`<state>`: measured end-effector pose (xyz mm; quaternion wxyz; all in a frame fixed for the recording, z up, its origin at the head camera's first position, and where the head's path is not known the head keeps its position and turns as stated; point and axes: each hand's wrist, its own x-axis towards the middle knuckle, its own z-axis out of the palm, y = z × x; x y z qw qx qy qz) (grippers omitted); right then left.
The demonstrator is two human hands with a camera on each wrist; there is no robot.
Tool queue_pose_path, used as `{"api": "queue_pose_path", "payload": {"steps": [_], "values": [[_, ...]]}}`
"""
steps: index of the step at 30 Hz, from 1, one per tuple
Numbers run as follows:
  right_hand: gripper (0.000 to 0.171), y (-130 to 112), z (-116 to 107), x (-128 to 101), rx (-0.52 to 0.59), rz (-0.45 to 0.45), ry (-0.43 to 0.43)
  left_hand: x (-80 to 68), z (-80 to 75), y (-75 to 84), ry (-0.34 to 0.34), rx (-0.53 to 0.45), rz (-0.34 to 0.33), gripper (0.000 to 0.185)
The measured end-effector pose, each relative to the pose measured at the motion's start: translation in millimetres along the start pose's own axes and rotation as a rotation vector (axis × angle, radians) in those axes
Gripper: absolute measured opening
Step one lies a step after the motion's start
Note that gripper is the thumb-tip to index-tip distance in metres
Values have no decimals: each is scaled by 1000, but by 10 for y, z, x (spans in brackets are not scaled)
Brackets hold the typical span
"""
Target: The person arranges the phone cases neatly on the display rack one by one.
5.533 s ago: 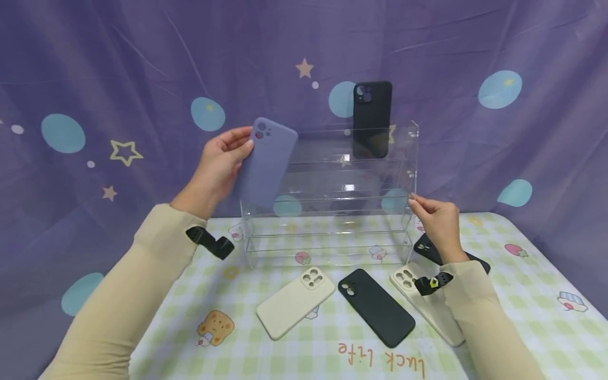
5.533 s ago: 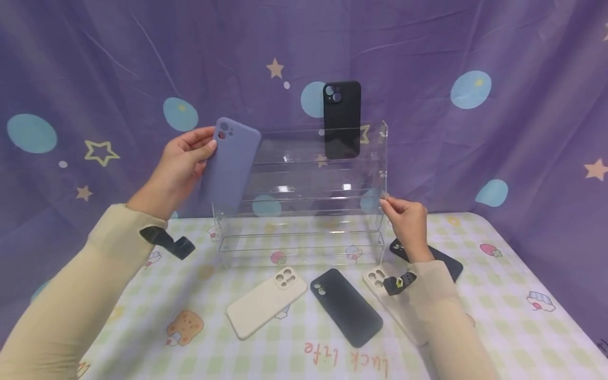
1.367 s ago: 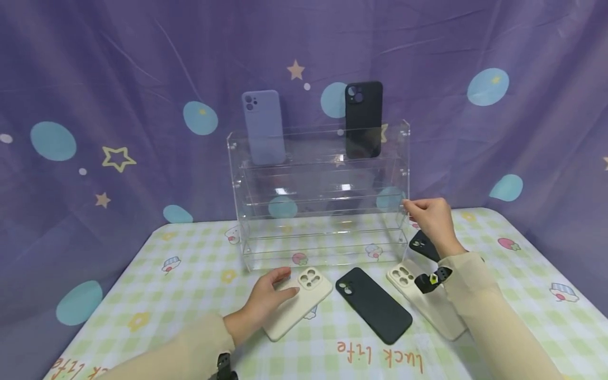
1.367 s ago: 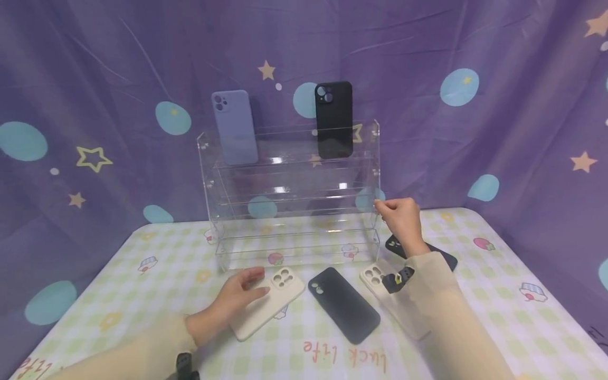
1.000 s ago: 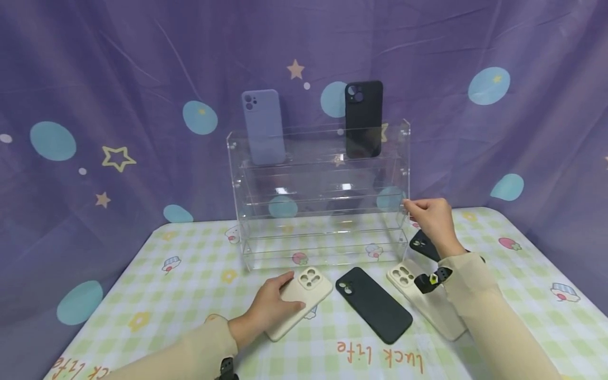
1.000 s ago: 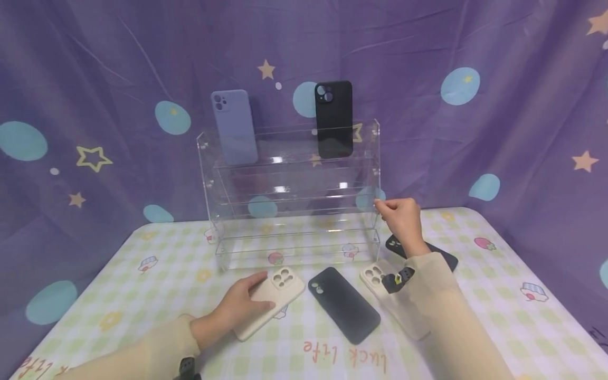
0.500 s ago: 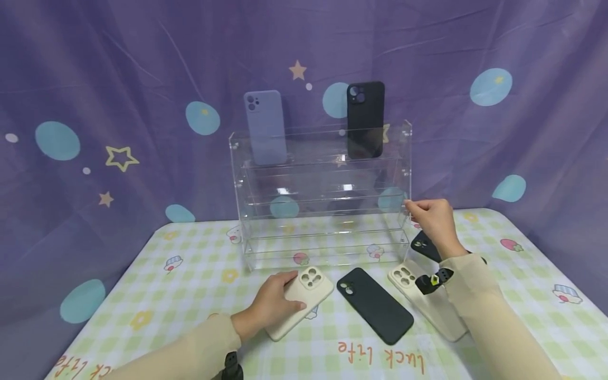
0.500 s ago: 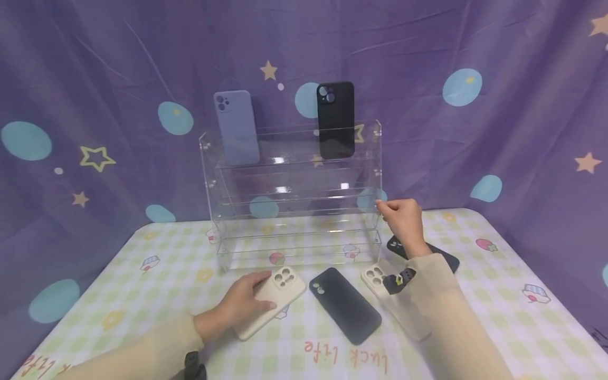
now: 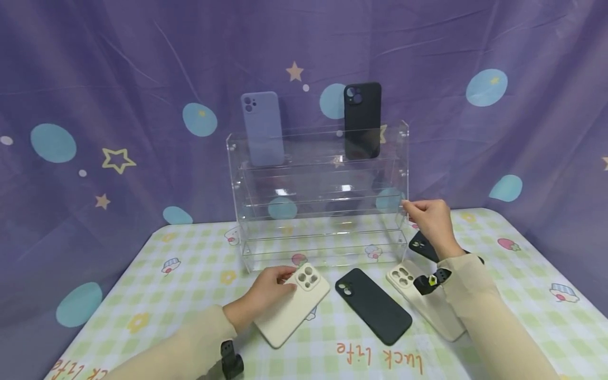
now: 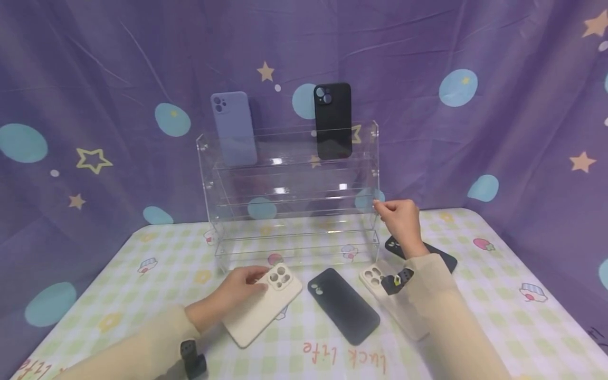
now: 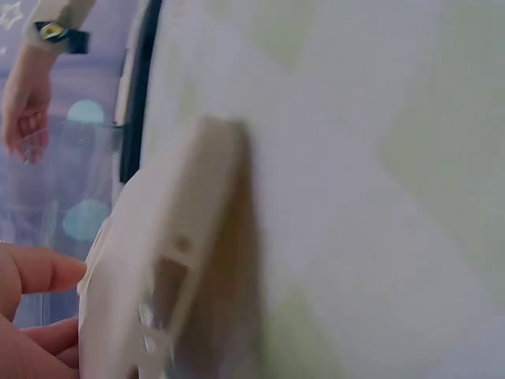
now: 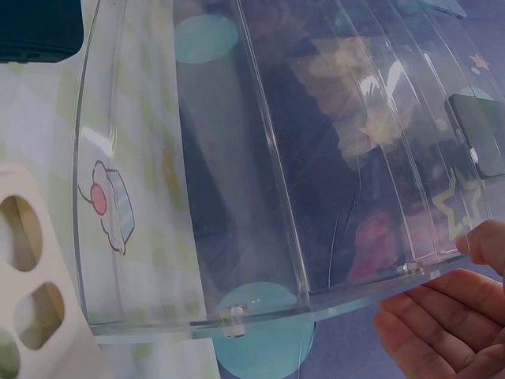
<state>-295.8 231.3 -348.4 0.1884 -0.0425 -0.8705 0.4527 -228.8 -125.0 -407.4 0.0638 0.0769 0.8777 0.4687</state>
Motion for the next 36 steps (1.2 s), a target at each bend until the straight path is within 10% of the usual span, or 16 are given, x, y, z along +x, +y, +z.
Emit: {"api": "queue_pose_path", "payload": {"steps": [14,25,36], "values": [[40,-5,-11,-14,-1,-11,4,50,-320,247,-65,-105,-108,25],[40,-18,-12,-15,-10,-3,3,129,-655,527,-62,-228,-8,37],[43,2,11,-1,-9,-5,8,162,-1027,903,155,-505,89,42]]}}
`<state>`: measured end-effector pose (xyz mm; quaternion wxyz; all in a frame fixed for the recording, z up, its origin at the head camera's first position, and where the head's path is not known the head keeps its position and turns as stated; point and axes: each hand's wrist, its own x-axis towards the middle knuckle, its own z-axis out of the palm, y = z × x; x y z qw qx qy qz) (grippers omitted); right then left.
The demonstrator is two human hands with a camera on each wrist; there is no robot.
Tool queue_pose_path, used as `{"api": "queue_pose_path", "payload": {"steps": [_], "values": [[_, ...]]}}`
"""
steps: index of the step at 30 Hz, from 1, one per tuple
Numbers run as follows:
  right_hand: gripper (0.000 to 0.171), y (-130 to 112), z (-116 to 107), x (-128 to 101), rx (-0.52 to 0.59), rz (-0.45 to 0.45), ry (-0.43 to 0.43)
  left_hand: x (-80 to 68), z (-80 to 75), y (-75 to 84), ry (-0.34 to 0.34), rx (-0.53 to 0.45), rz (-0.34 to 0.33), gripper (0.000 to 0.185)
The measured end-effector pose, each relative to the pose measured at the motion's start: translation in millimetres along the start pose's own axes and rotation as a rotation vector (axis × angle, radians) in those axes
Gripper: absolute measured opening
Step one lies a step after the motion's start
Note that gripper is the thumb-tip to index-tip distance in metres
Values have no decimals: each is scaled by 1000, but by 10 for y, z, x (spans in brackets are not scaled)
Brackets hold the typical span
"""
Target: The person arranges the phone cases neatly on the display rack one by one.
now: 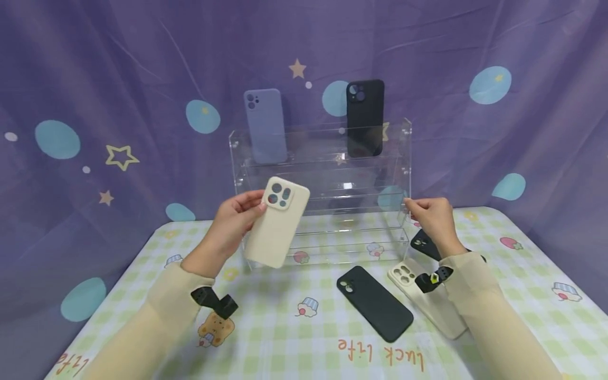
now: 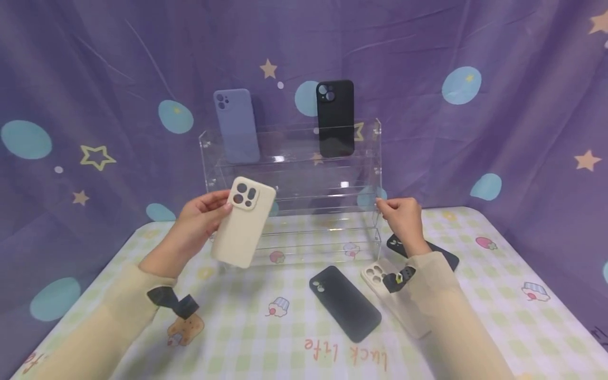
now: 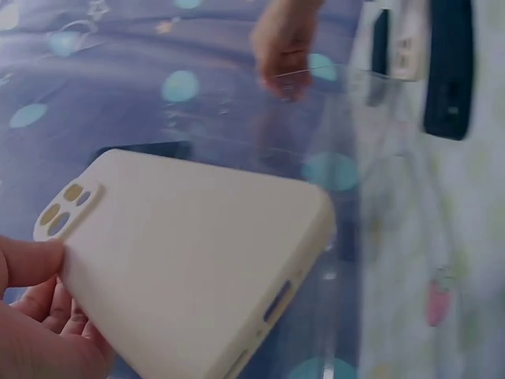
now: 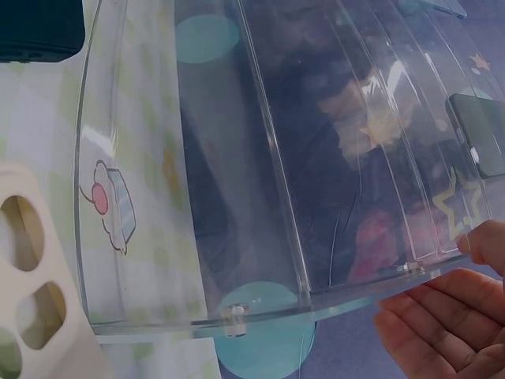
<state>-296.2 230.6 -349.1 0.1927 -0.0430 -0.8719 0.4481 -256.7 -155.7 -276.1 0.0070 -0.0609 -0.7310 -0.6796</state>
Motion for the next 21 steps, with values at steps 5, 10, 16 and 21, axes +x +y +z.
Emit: {"api": "queue_pose_path", "payload": {"steps": [5,10,16,21], "values": [[44,-10,-17,-7,-12,2,-7,121,-12,170,101,-124,61,37],[43,3,-21,-5,-32,3,4,306,52,296,188,-247,130,22],[43,0,-10,-1,-18,-6,5,493,100,469,262,-335,215,30],[44,2,-3,-2,-13,-6,5,655,96,594,313,-441,270,32]]}}
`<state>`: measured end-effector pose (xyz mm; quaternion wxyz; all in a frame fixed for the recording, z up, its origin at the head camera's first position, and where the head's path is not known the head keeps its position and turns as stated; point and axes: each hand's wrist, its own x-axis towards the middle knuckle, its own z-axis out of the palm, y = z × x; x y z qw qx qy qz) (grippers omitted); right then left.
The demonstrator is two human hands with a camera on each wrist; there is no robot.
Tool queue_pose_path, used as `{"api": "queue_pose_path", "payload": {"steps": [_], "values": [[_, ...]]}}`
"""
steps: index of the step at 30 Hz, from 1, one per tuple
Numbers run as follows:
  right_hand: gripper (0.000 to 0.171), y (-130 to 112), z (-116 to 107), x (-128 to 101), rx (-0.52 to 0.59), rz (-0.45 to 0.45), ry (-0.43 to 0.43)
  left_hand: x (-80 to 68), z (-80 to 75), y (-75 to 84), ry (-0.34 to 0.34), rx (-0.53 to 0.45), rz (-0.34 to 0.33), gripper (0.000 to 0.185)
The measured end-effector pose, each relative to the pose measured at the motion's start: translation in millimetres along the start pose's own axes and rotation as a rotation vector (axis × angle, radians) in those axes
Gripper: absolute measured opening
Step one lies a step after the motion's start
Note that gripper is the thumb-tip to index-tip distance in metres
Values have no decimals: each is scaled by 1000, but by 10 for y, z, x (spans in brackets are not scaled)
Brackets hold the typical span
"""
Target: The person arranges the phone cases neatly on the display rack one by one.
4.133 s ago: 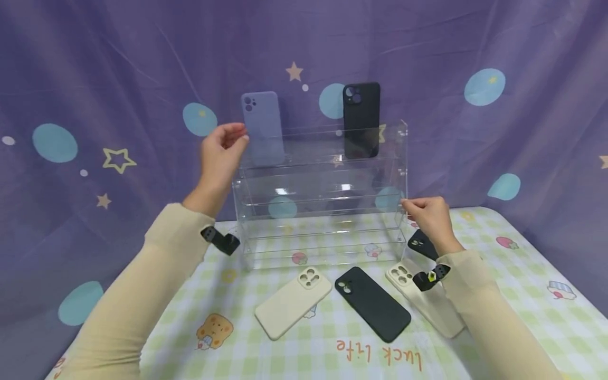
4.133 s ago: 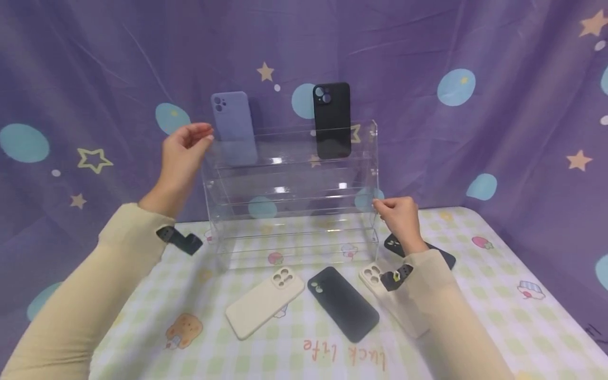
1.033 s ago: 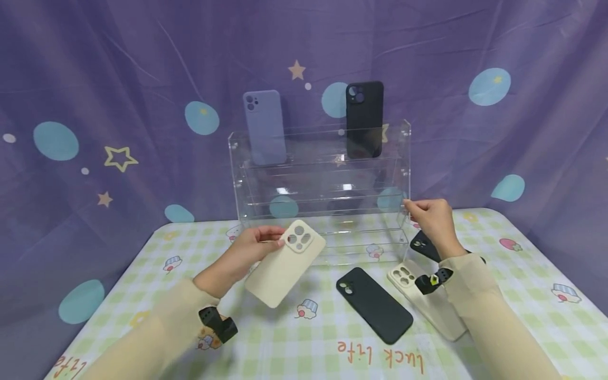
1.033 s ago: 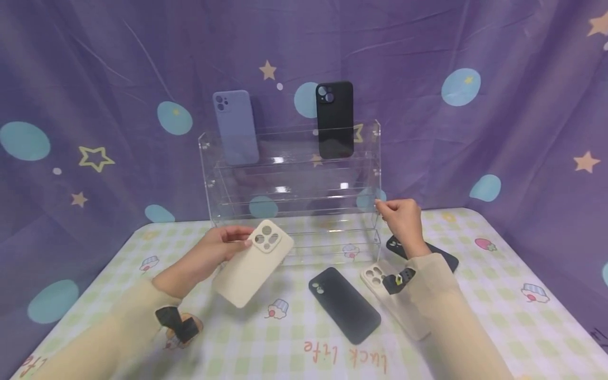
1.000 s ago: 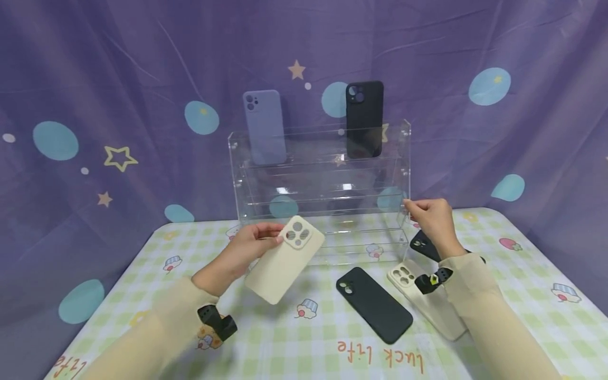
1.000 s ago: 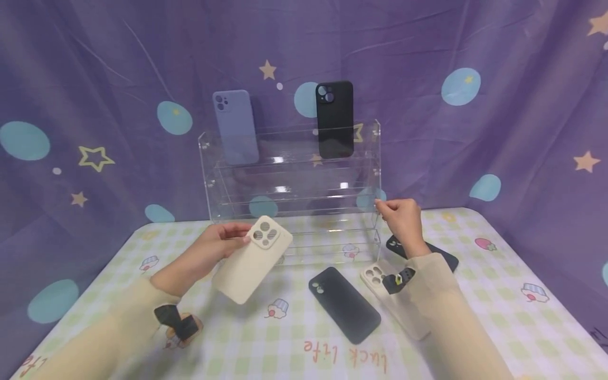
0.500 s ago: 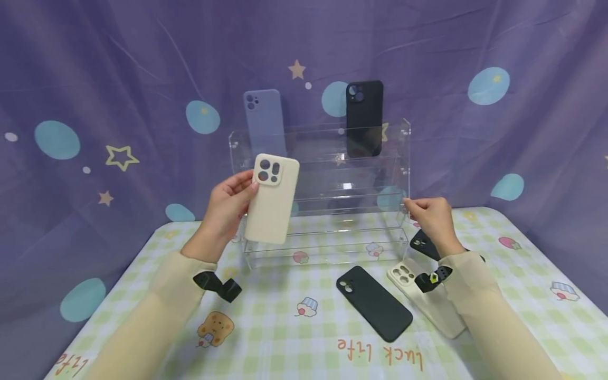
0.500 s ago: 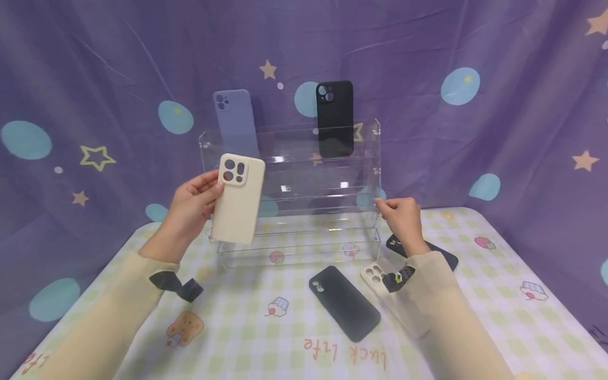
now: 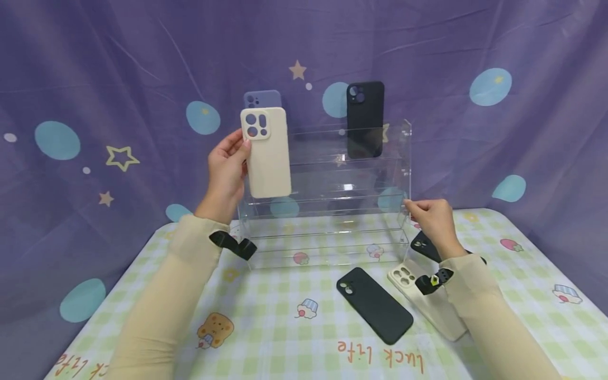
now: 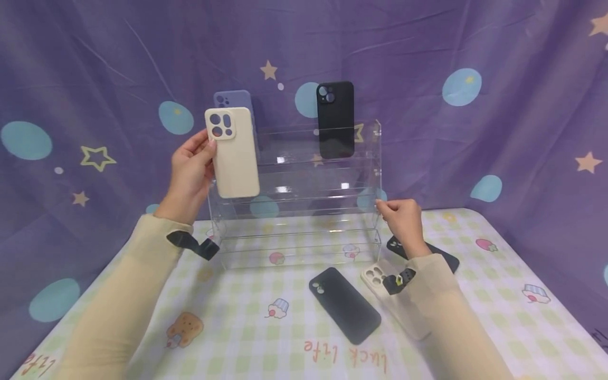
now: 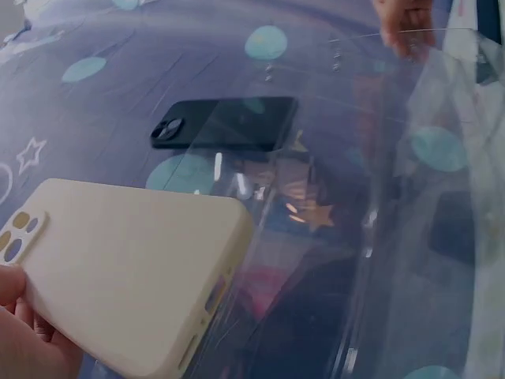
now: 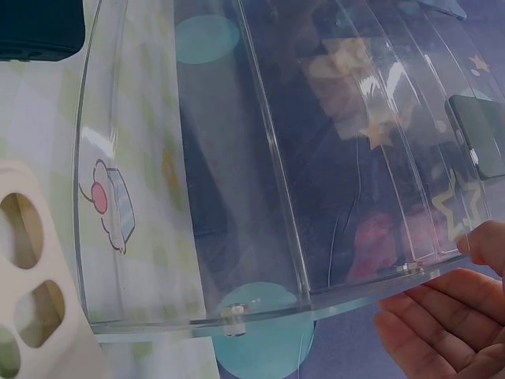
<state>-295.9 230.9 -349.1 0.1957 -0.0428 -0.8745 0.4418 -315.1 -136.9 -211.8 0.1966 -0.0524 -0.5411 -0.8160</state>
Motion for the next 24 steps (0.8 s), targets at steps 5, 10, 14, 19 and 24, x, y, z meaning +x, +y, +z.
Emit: {"api": "queue_pose_path", "payload": {"steps": [5,10,14,19,24], "values": [[42,-2,-11,0,5,-2,-6,166,51,27,35,-74,66,32],[39,-7,-10,0,9,-9,-3,311,75,32,56,-125,138,29],[38,-8,-5,0,4,0,1,384,78,3,73,-126,198,25],[41,-2,7,2,2,5,-7,425,46,-114,93,-58,212,23],[44,2,13,-3,-1,-8,0,404,36,-261,121,45,228,26]]}}
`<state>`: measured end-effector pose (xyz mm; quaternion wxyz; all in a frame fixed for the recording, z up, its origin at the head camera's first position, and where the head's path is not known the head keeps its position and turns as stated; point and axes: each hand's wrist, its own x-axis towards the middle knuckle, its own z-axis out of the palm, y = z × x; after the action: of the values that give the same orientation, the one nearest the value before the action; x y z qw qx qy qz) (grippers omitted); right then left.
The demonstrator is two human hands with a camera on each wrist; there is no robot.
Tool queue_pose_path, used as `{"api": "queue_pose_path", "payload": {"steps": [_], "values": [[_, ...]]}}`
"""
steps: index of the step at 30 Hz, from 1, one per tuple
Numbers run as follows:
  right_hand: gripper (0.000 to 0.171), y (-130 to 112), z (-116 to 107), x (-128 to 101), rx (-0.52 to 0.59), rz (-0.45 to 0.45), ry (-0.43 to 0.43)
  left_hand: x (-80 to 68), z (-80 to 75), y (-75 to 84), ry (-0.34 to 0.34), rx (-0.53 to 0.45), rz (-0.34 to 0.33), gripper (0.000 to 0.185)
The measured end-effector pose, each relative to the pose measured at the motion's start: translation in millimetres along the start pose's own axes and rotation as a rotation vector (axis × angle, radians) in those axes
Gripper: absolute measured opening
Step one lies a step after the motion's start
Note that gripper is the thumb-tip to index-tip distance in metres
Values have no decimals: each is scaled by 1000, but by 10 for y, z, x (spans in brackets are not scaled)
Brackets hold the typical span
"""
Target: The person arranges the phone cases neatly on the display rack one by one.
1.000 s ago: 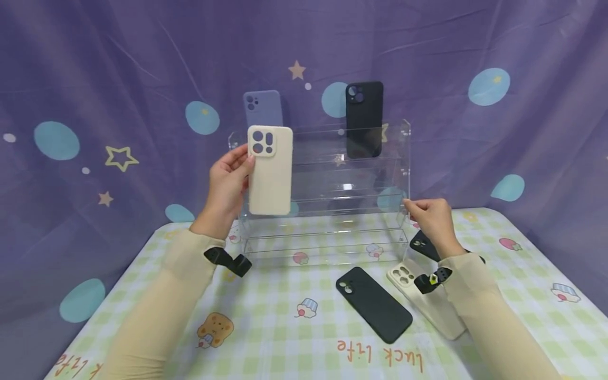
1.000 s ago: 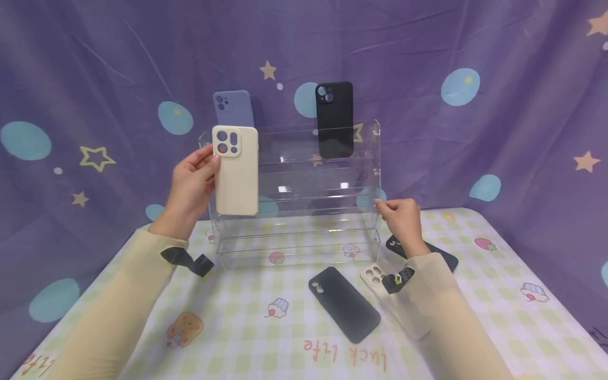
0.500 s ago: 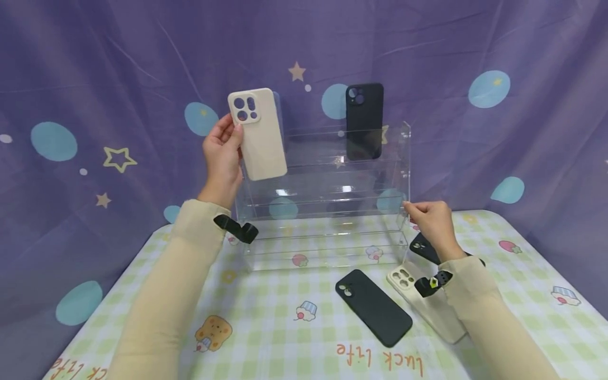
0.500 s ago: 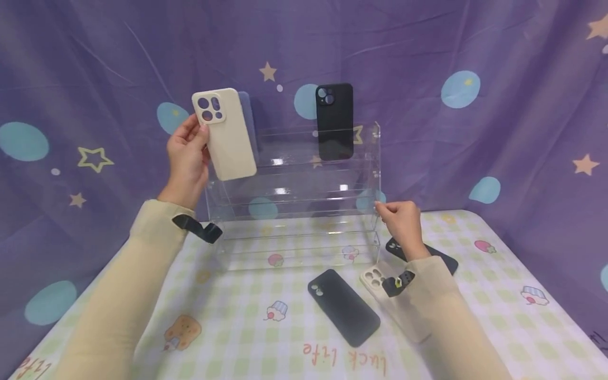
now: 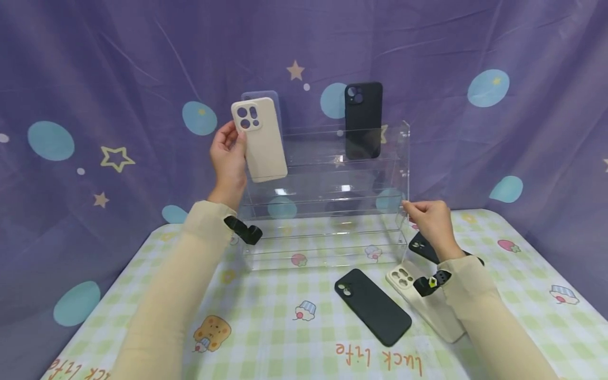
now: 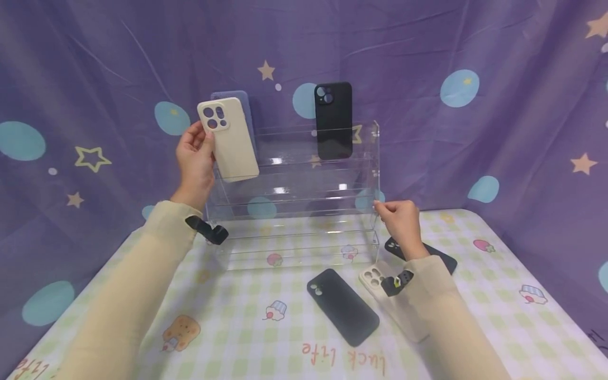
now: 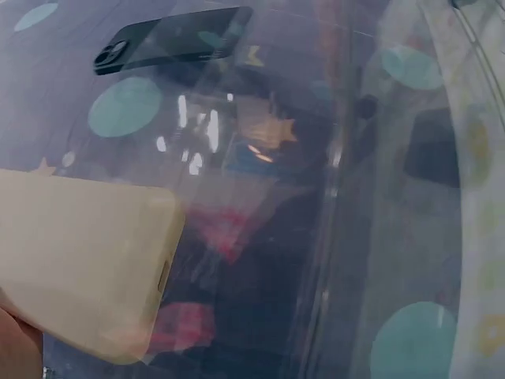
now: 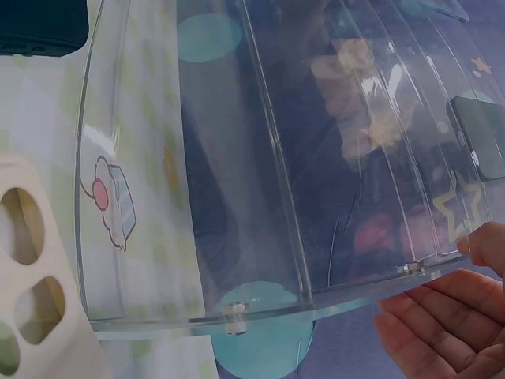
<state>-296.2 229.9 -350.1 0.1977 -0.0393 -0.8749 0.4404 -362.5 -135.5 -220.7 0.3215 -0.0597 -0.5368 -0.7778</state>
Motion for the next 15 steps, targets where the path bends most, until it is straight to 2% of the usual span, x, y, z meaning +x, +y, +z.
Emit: {"api": "queue_pose_path", "payload": {"steps": [5,15], "values": [[42,-10,-5,-16,10,6,-12,-87,-19,-51,18,96,33,29],[39,-10,-4,-13,13,-1,-1,-241,-110,-127,41,243,23,25]]}}
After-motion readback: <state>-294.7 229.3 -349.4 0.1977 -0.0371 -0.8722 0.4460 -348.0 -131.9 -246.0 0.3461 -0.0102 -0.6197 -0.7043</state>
